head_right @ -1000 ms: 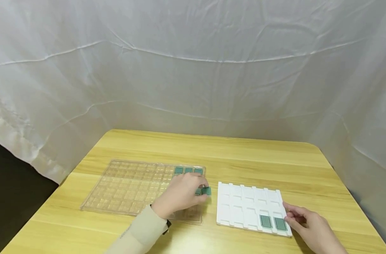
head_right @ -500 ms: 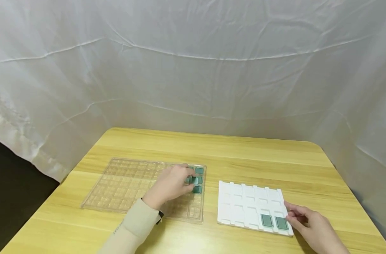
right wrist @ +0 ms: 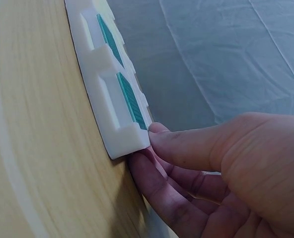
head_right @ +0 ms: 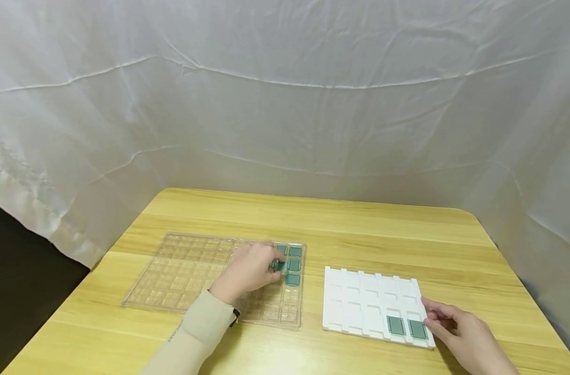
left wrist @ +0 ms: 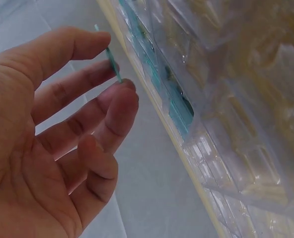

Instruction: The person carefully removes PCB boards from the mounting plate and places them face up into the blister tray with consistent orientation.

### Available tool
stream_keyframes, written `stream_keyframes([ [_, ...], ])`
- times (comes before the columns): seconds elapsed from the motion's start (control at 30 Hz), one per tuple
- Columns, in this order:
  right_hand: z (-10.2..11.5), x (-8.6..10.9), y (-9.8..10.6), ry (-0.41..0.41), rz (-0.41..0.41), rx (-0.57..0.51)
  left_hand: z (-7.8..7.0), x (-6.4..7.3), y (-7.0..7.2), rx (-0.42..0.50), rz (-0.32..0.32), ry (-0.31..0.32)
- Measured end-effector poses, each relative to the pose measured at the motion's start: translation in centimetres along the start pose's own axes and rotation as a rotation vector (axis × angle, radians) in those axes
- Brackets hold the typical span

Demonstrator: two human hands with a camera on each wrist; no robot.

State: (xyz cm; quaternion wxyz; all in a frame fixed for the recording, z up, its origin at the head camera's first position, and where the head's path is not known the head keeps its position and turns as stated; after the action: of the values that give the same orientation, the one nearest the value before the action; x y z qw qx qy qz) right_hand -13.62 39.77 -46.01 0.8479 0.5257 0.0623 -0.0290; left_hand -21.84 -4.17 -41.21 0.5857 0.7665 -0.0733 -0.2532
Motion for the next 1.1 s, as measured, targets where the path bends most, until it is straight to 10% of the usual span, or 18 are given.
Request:
stream_keyframes([
  [1.1, 0.0, -0.15, 0.01, -0.023, 0.027, 0.002, 0.04, 0.27, -0.06, 0.016, 0.098, 0.036],
])
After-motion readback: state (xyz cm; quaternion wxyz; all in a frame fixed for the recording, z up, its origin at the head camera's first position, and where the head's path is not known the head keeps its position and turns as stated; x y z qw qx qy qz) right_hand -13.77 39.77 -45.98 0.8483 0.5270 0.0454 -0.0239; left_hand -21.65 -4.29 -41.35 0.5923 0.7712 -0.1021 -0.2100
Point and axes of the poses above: each hand's wrist, its own x-axis away from the middle knuckle, its own y-axis out of the back of the hand, z = x × y, the point moved 1 cm from there along -x, towards the middle knuckle, and after that the axes turned 10 degrees about -z, right-handed, at the moved point
